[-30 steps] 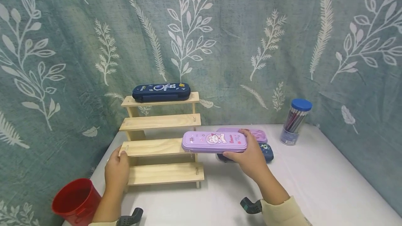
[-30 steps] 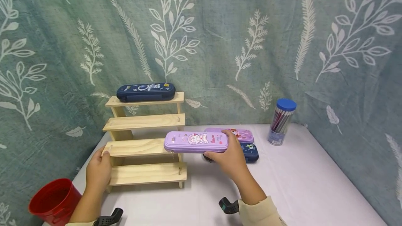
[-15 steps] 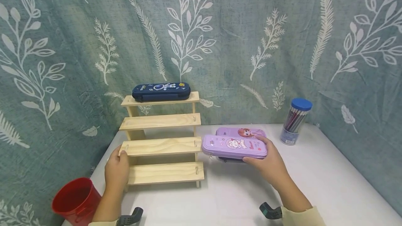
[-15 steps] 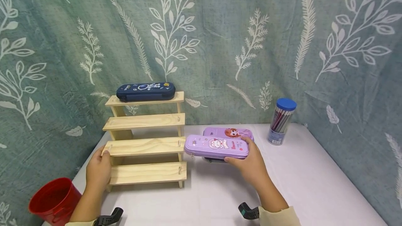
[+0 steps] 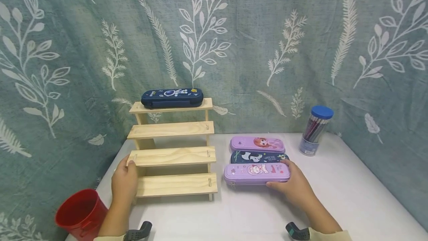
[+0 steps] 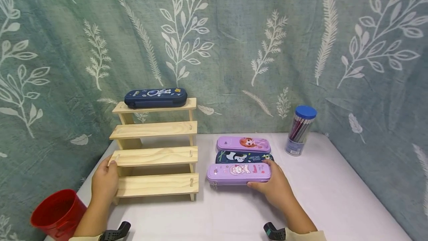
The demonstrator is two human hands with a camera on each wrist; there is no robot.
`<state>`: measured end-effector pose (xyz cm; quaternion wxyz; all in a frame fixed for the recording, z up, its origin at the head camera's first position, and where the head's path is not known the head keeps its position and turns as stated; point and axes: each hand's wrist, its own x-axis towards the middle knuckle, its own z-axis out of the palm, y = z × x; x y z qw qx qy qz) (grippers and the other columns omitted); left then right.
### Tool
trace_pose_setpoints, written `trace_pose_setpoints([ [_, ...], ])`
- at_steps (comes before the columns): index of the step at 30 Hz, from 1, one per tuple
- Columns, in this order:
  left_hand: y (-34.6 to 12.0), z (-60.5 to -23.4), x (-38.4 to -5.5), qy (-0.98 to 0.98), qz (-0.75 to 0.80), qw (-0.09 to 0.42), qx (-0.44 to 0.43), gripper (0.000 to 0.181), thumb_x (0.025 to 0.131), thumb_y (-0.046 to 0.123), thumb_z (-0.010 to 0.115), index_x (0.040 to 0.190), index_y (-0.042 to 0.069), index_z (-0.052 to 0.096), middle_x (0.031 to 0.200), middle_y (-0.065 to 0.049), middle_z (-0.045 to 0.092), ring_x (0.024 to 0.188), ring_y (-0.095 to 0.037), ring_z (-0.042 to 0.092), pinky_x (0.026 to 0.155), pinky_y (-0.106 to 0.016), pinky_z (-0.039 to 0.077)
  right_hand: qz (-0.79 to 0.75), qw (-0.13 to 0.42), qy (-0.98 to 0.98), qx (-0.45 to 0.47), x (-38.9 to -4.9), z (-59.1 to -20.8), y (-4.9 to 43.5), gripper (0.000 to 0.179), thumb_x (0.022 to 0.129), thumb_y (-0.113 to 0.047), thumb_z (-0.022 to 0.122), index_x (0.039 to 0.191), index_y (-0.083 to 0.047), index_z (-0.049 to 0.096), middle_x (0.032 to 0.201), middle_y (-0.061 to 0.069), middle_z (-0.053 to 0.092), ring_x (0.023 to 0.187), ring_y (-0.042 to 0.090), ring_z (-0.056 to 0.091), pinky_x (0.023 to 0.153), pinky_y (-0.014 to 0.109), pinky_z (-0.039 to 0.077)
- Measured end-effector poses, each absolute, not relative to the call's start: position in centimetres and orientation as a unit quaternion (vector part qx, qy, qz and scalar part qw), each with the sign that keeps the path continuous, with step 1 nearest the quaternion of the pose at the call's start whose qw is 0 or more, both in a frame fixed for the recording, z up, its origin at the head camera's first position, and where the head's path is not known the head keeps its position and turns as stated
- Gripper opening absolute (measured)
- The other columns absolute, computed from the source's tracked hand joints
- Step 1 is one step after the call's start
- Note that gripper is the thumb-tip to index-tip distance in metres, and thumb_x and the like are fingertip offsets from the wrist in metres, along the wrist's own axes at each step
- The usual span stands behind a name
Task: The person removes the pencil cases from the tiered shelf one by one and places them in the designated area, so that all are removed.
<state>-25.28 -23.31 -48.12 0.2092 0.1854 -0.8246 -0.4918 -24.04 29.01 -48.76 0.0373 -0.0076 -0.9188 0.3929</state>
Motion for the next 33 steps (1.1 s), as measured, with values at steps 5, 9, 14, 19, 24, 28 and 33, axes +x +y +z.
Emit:
trace_pose_setpoints([
  [5,-23.4,-48.1,-25.1,-0.824,-0.493,0.207,0.186,0.059,0.111,0.038,0.03,0.16,0.007,0.042,0.16,-0.019,0.048,0.15,-0.044,0.041,0.12,-0.068,0.031,0.38,0.027,-0.925,-0.01,-23.7,-49.4,29.6,0.123,0.071,-0.057,0.092,0.158,0.004,0.03,0.155,0.036,0.04,0.142,0.054,0.042,0.116,0.07,0.032],
  [9,-23.5,-48.1,-25.2,-0.824,-0.493,0.207,0.185,0.059,0.111,0.038,0.031,0.159,0.007,0.042,0.16,-0.019,0.048,0.15,-0.043,0.041,0.12,-0.068,0.032,0.353,0.019,-0.935,-0.006,-23.5,-49.8,30.2,0.124,0.071,-0.061,0.09,0.157,0.005,0.03,0.155,0.038,0.04,0.142,0.057,0.041,0.115,0.072,0.032],
  [14,-23.4,-48.1,-25.3,-0.821,-0.5,0.206,0.182,0.059,0.111,0.039,0.031,0.16,0.007,0.042,0.161,-0.018,0.047,0.152,-0.042,0.04,0.121,-0.067,0.031,0.314,0.007,-0.949,-0.002,-23.1,-50.1,30.9,0.127,0.07,-0.065,0.088,0.155,0.01,0.031,0.153,0.041,0.039,0.142,0.061,0.038,0.115,0.073,0.031],
  [19,-23.5,-48.2,-25.4,-0.822,-0.499,0.205,0.18,0.059,0.111,0.039,0.031,0.16,0.007,0.042,0.16,-0.018,0.048,0.151,-0.043,0.04,0.121,-0.067,0.031,0.288,-0.007,-0.958,-0.006,-23.0,-50.3,31.3,0.126,0.071,-0.063,0.088,0.155,0.011,0.031,0.153,0.043,0.037,0.143,0.062,0.034,0.116,0.074,0.029],
  [24,-23.7,-48.1,-25.3,-0.823,-0.499,0.201,0.183,0.059,0.111,0.039,0.031,0.159,0.008,0.043,0.161,-0.018,0.047,0.151,-0.043,0.04,0.121,-0.068,0.03,0.29,-0.013,-0.957,-0.008,-23.2,-50.7,31.5,0.126,0.074,-0.06,0.087,0.158,0.011,0.026,0.156,0.043,0.032,0.145,0.062,0.03,0.117,0.074,0.026],
  [28,-23.7,-48.1,-25.3,-0.821,-0.501,0.203,0.183,0.059,0.111,0.039,0.031,0.159,0.008,0.043,0.16,-0.018,0.048,0.152,-0.043,0.04,0.121,-0.068,0.03,0.293,-0.017,-0.956,-0.005,-23.2,-50.7,31.5,0.128,0.075,-0.061,0.086,0.159,0.012,0.023,0.156,0.044,0.031,0.145,0.063,0.03,0.117,0.074,0.026],
  [33,-23.8,-48.0,-25.3,-0.823,-0.5,0.199,0.18,0.059,0.111,0.039,0.032,0.159,0.006,0.043,0.16,-0.02,0.048,0.151,-0.043,0.041,0.121,-0.068,0.03,0.289,-0.02,-0.957,-0.002,-23.2,-50.4,31.2,0.129,0.075,-0.057,0.088,0.159,0.014,0.02,0.156,0.045,0.03,0.145,0.063,0.029,0.118,0.074,0.025],
])
